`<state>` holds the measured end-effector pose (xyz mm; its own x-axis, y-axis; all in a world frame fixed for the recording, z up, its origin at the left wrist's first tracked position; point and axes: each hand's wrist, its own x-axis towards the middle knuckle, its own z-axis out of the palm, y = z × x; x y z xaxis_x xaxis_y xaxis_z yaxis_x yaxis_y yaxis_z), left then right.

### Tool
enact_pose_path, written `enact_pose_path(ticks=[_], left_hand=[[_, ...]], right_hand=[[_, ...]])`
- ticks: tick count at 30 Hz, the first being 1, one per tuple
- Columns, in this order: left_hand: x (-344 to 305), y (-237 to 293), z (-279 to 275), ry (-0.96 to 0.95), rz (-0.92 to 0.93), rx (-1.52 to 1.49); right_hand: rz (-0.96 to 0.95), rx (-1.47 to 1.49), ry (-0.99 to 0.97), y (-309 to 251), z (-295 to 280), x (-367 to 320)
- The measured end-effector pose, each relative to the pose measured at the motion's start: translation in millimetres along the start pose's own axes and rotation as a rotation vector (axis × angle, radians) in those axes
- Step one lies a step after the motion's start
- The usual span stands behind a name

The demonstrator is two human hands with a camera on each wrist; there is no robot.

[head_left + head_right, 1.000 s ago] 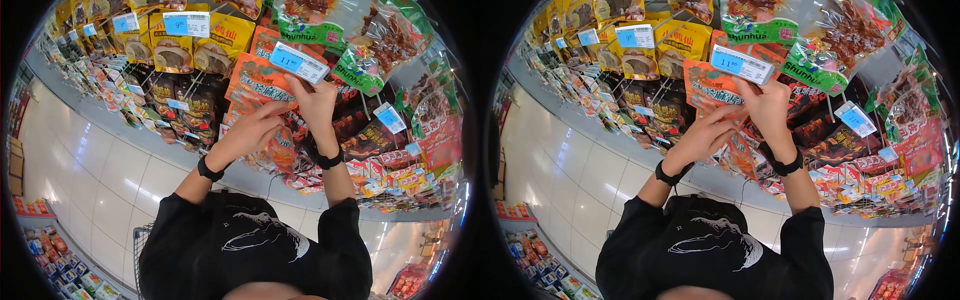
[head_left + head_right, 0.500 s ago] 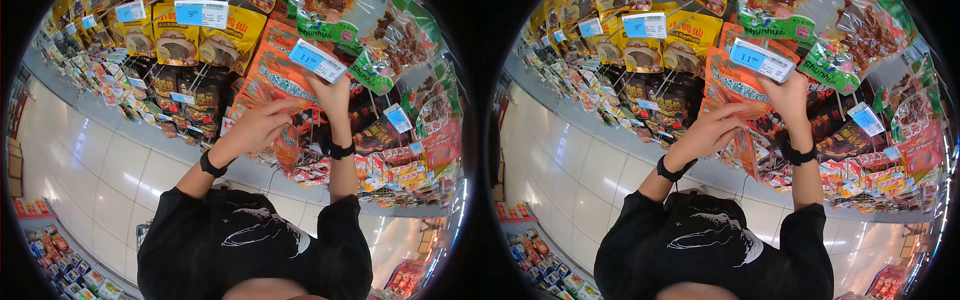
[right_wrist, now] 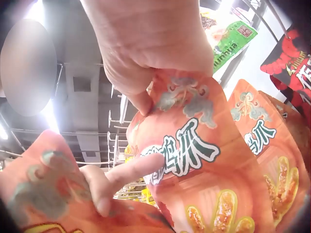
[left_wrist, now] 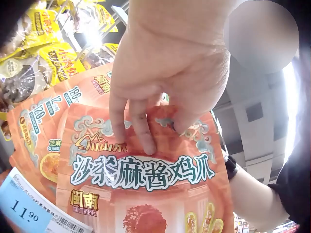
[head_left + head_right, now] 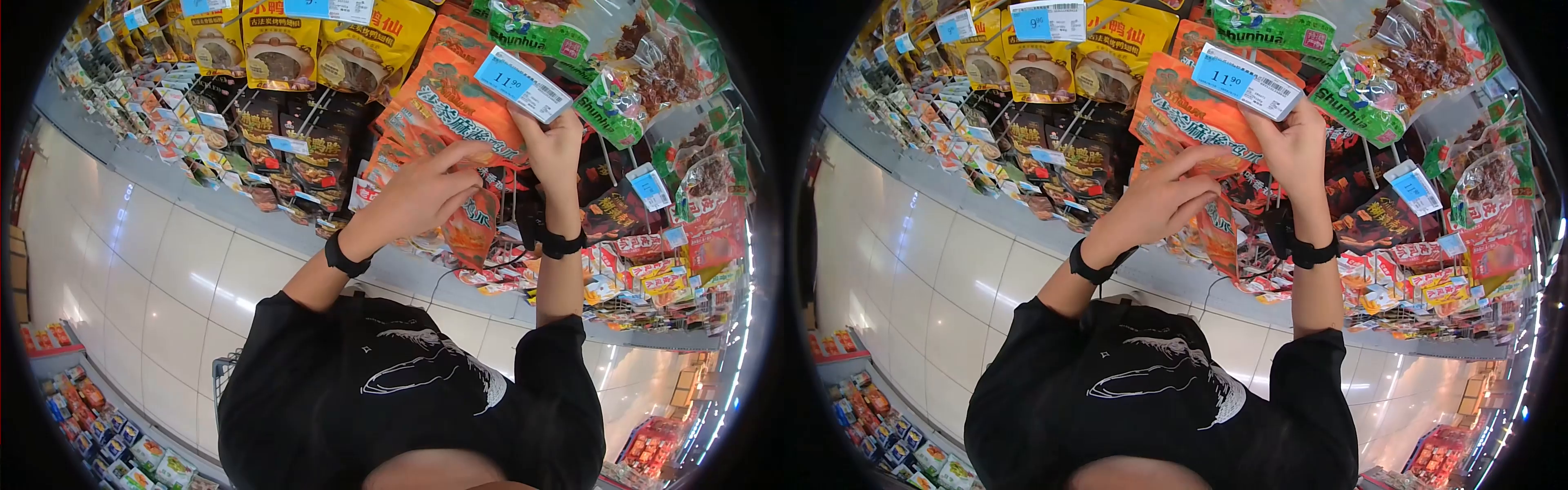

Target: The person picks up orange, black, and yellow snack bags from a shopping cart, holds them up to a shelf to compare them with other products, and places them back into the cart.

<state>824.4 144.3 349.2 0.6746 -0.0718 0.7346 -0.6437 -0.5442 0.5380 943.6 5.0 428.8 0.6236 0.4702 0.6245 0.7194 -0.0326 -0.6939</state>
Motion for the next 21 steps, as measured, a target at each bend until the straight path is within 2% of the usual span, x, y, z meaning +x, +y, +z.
enact_pose_path(ticks=[5,8,15,18,20,21], left_hand=[[-0.4,2.2,-1.2,0.029,-0.006,0.005],[-0.8,2.5,-4.2,0.005,-0.040,0.012],[-2.0,-0.3,-4.7,0.015,-0.015,0.122],[-0.4,-1.1,-4.4,0.012,-0.063,0.069],[0.2,-1.9,-2.8,0.006,-0.066,0.074],[0.2,-1.8,-2.4,-0.001,-0.073,0.079]], right_hand=[[0.020,-0.072,-0.096,-5.9,-2.6,10.8],[-0.057,-0.074,-0.086,1.5,-2.0,13.8],[-0.064,-0.176,-0.072,-0.1,1.0,9.5],[0.027,-0.085,-0.076,16.0,1.2,19.5],[-0.158,-0.201,-0.096,37.9,-3.0,30.1],[-0.160,-0.200,-0.094,40.0,-3.5,35.2]])
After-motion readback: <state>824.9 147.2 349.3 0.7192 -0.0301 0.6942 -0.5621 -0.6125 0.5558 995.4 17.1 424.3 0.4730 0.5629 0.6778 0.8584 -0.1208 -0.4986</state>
